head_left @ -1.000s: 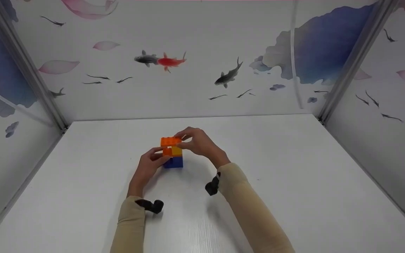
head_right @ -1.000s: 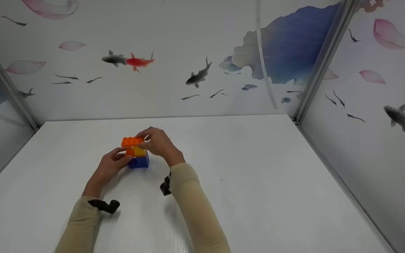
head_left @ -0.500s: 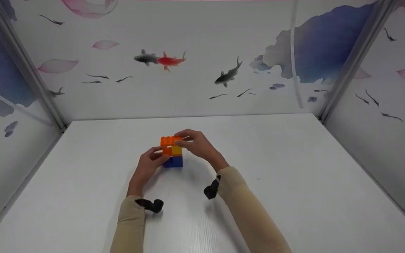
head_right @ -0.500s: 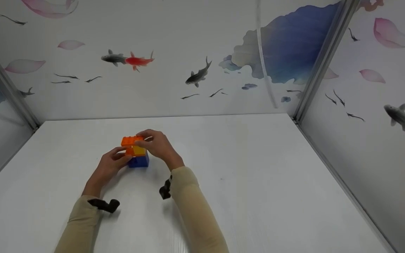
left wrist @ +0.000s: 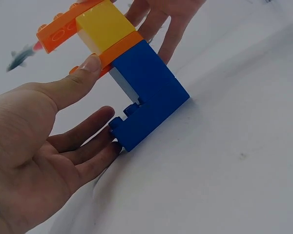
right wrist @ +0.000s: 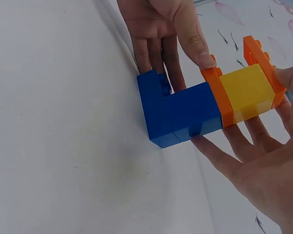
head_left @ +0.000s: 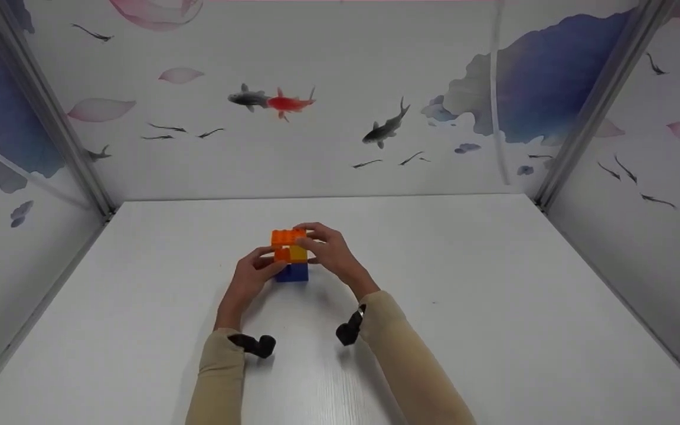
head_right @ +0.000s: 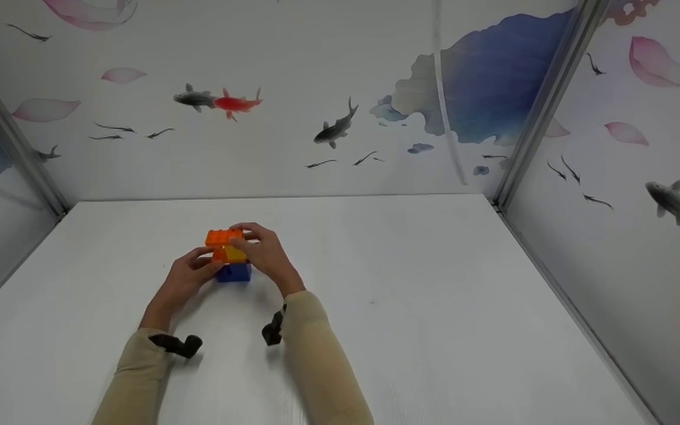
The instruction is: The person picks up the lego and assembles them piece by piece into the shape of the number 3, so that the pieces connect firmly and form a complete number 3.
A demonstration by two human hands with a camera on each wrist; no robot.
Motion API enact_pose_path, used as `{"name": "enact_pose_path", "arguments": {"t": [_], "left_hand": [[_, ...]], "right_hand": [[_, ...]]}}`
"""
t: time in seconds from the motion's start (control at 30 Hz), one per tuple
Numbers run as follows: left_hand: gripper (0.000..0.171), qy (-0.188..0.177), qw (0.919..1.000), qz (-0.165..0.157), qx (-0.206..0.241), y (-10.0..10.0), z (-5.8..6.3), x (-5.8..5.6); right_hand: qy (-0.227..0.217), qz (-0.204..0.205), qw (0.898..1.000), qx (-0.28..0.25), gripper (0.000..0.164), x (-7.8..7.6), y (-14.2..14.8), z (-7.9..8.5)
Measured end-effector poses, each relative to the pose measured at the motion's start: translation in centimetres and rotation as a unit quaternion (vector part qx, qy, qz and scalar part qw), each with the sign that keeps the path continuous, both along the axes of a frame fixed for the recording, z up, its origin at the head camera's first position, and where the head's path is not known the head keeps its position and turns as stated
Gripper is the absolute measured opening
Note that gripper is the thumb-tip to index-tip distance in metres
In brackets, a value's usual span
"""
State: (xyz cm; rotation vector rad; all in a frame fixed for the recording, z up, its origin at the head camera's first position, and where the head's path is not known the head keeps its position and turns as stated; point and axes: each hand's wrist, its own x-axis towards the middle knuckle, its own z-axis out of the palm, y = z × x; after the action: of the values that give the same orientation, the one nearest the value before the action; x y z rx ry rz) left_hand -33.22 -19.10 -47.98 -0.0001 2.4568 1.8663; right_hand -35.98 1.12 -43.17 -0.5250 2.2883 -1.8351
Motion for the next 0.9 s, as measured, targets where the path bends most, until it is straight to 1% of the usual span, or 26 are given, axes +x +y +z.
{"name": "enact_pose_path", "arguments": {"t": [0.23,0.57,0.77,0.9], "left_hand": [[0.066,-0.004,1.0000,-0.002,0.002,0.05,-0.04,-0.02],[0.067,0.006,1.0000,-0.005,0.000,0.10,0.00,0.13],[0.068,0.007,1.0000,-0.001,0.005,0.13,-0.14,0.15],[0.067,0.012,0.9999,0.006,0.005,0.24,-0.07,0.02]], "right_hand": [[-0.008,-0.009,1.000,0.003,0.031,0.26,-0.03,0.27],[-0.008,-0.008,1.000,-0.008,0.031,0.31,-0.02,0.01],[-0.015,0.001,1.000,-0.009,0.033,0.34,0.07,-0.27],[-0.023,0.015,1.000,-0.010,0.038,0.05,0.32,-0.26]]}}
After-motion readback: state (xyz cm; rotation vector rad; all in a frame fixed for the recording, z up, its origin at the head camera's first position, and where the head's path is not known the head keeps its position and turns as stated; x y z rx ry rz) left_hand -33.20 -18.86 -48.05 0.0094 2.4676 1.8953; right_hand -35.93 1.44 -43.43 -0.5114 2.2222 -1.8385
